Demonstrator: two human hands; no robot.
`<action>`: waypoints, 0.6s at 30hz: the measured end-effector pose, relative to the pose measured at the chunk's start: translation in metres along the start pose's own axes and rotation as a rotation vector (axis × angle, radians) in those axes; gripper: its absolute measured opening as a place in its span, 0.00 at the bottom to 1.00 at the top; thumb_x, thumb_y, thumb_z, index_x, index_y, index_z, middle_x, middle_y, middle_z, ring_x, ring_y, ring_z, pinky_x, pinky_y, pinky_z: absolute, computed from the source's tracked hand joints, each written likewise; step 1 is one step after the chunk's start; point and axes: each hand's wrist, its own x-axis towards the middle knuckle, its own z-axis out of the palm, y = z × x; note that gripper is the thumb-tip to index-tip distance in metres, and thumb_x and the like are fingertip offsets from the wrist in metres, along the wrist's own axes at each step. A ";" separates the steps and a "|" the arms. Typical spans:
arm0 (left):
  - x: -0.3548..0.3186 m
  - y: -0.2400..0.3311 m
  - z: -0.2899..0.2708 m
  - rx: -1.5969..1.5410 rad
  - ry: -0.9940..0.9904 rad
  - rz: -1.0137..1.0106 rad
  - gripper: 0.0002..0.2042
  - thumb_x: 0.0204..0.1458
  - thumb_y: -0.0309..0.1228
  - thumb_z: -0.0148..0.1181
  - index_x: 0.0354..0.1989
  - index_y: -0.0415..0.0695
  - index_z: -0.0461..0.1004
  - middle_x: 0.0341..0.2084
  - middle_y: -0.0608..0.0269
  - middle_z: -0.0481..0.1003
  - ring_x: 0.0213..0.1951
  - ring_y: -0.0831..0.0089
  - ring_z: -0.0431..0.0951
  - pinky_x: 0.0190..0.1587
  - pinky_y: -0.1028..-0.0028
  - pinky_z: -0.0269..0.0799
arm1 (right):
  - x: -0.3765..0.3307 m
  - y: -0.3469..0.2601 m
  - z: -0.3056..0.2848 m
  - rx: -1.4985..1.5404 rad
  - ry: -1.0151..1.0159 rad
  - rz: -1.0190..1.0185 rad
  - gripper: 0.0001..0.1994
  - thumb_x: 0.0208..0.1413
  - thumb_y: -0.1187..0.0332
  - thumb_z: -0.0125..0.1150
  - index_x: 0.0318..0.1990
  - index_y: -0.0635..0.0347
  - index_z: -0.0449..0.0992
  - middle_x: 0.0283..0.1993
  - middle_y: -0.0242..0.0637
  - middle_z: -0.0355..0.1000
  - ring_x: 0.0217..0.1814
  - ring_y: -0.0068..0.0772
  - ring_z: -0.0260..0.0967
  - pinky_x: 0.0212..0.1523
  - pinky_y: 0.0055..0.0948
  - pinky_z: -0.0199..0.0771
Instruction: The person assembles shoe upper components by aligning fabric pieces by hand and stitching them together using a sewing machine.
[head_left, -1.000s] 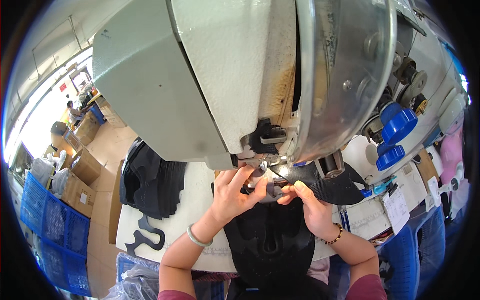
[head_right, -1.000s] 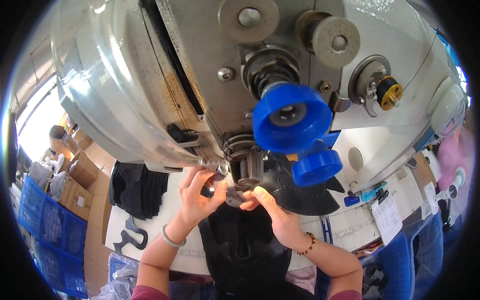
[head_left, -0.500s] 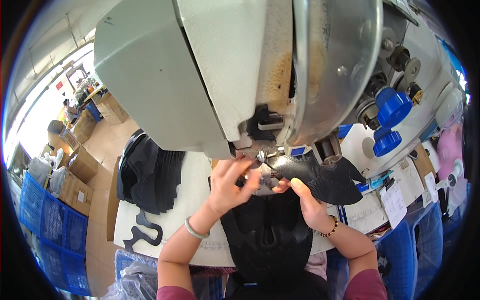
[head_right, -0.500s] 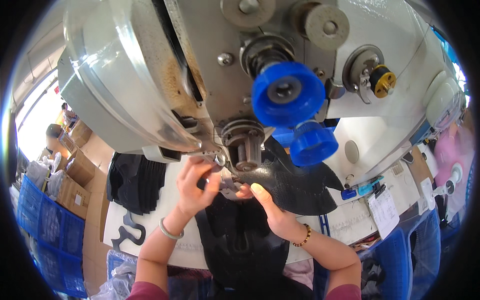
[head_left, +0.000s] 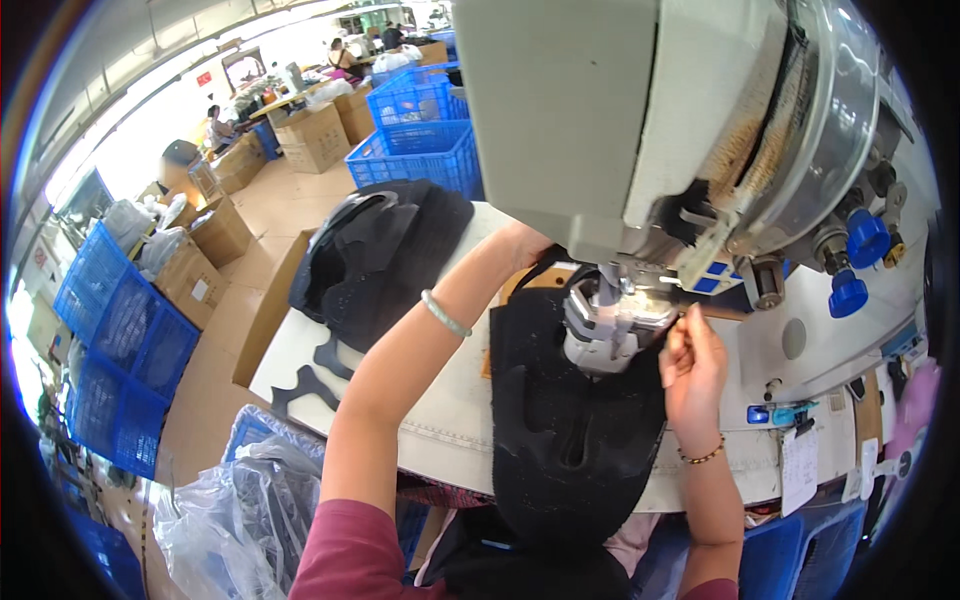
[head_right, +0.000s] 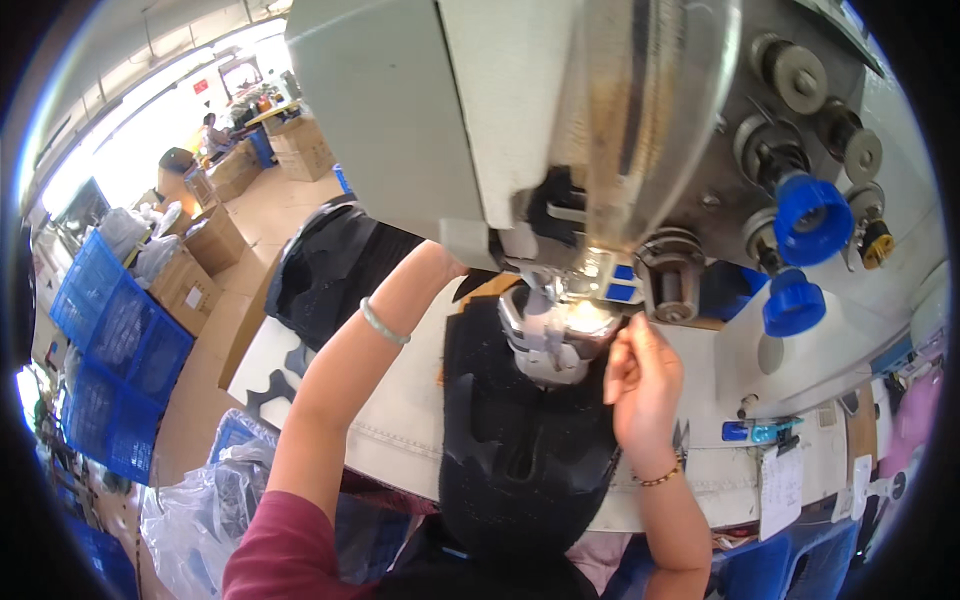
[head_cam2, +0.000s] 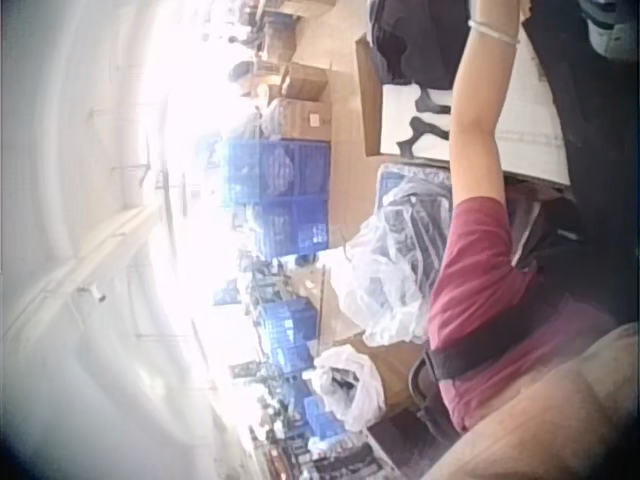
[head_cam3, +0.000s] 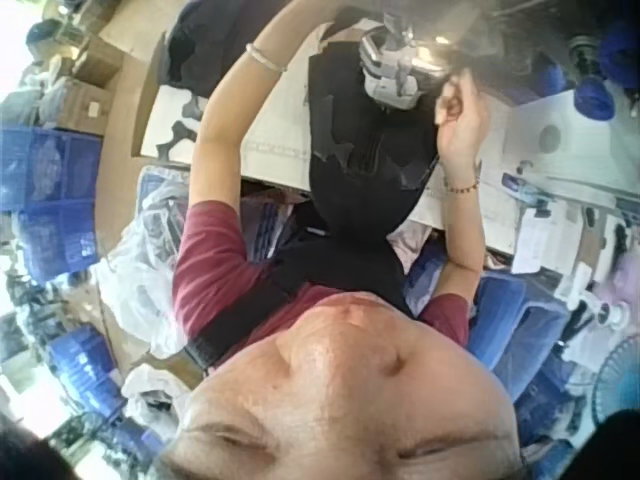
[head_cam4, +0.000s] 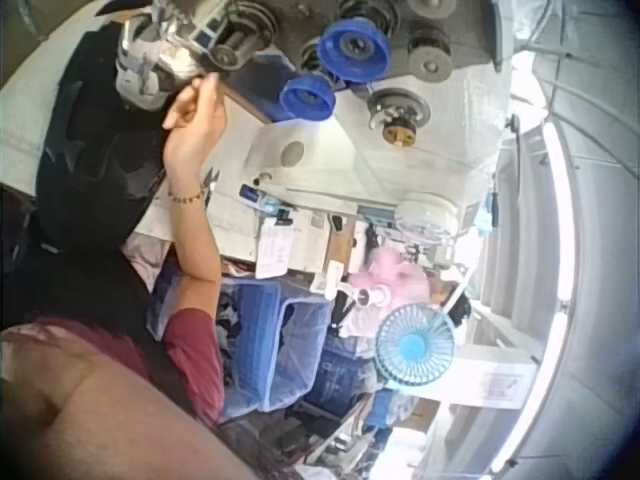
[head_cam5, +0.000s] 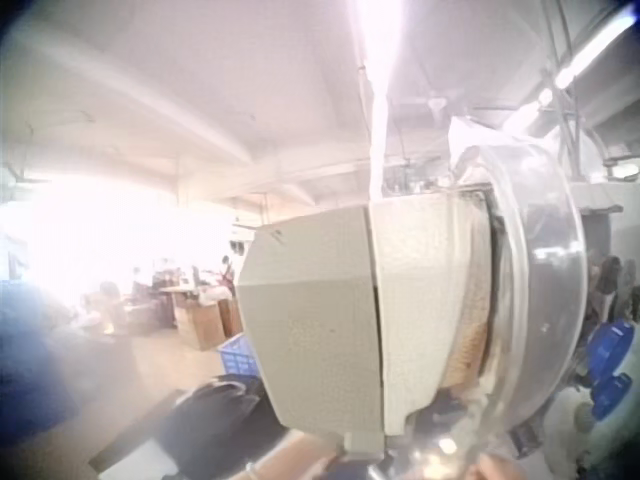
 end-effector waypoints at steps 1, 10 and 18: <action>0.002 0.009 0.000 -0.028 0.045 -0.033 0.11 0.56 0.30 0.53 0.46 0.41 0.73 0.37 0.64 0.75 0.38 0.76 0.73 0.42 0.77 0.70 | 0.005 0.001 -0.008 0.023 0.054 0.027 0.11 0.61 0.62 0.53 0.33 0.62 0.71 0.21 0.31 0.66 0.11 0.18 0.57 0.11 0.16 0.53; 0.029 0.009 -0.145 0.443 0.716 0.182 0.15 0.57 0.34 0.55 0.35 0.30 0.73 0.25 0.62 0.74 0.28 0.79 0.69 0.34 0.76 0.65 | -0.008 -0.056 -0.009 -0.265 -0.059 -0.171 0.08 0.61 0.67 0.51 0.32 0.61 0.69 0.22 0.29 0.65 0.14 0.14 0.54 0.15 0.13 0.52; -0.078 -0.155 -0.206 0.770 0.442 -0.440 0.16 0.52 0.35 0.57 0.25 0.30 0.70 0.22 0.39 0.71 0.26 0.56 0.72 0.33 0.61 0.65 | -0.083 -0.057 -0.039 -1.578 -0.247 -0.335 0.10 0.49 0.76 0.57 0.40 0.70 0.72 0.42 0.43 0.71 0.44 0.41 0.70 0.43 0.33 0.70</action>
